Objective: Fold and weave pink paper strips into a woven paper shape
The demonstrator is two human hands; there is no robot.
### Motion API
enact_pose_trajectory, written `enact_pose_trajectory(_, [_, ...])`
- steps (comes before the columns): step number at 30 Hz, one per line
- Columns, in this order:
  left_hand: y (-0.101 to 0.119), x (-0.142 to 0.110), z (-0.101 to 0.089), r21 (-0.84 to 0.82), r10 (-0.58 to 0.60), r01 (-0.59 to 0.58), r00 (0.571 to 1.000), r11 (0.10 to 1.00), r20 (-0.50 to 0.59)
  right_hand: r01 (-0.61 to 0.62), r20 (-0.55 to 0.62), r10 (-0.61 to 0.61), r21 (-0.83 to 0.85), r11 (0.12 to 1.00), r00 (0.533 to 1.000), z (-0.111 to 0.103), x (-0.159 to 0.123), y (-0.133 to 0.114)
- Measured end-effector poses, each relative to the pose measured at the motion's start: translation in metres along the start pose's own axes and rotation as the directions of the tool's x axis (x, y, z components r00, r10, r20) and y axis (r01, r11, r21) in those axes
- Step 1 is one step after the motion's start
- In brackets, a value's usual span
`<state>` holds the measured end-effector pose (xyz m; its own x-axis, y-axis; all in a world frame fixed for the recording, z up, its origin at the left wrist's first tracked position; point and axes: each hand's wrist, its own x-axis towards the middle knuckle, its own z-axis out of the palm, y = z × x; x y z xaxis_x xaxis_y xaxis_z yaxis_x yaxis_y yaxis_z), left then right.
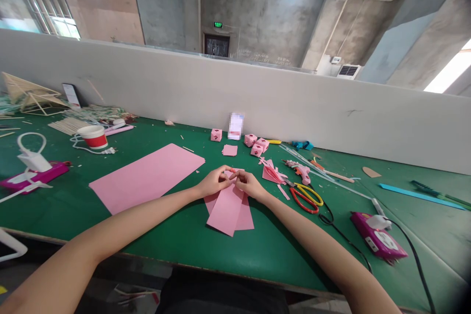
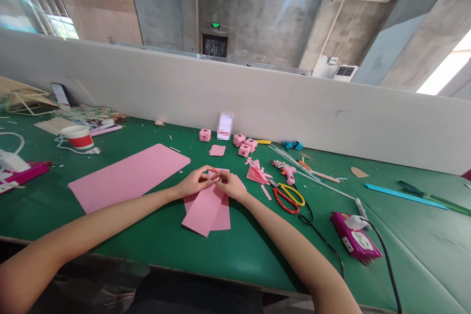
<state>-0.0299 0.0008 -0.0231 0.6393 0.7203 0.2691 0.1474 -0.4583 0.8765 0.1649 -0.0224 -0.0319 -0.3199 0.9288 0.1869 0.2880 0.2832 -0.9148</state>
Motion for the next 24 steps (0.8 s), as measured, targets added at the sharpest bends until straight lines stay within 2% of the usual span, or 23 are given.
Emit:
enact_pose_trajectory(8, [-0.008, 0.003, 0.001, -0.122, -0.021, 0.014, 0.998, 0.992, -0.056, 0.004, -0.008, -0.003, 0.013, 1.0, 1.0, -0.002, 0.0, 0.002])
enact_pose_trajectory(13, [-0.013, 0.006, 0.001, -0.2, -0.048, 0.033, 0.996, 0.979, -0.074, -0.049, -0.03, 0.049, 0.015, 0.999, 0.998, -0.001, -0.001, 0.0])
enact_pose_trajectory(24, [0.0, 0.005, -0.005, -0.277, -0.184, 0.156, 0.98, 0.948, -0.076, -0.082, 0.018, 0.081, 0.107, 0.991, 0.997, -0.004, -0.003, -0.006])
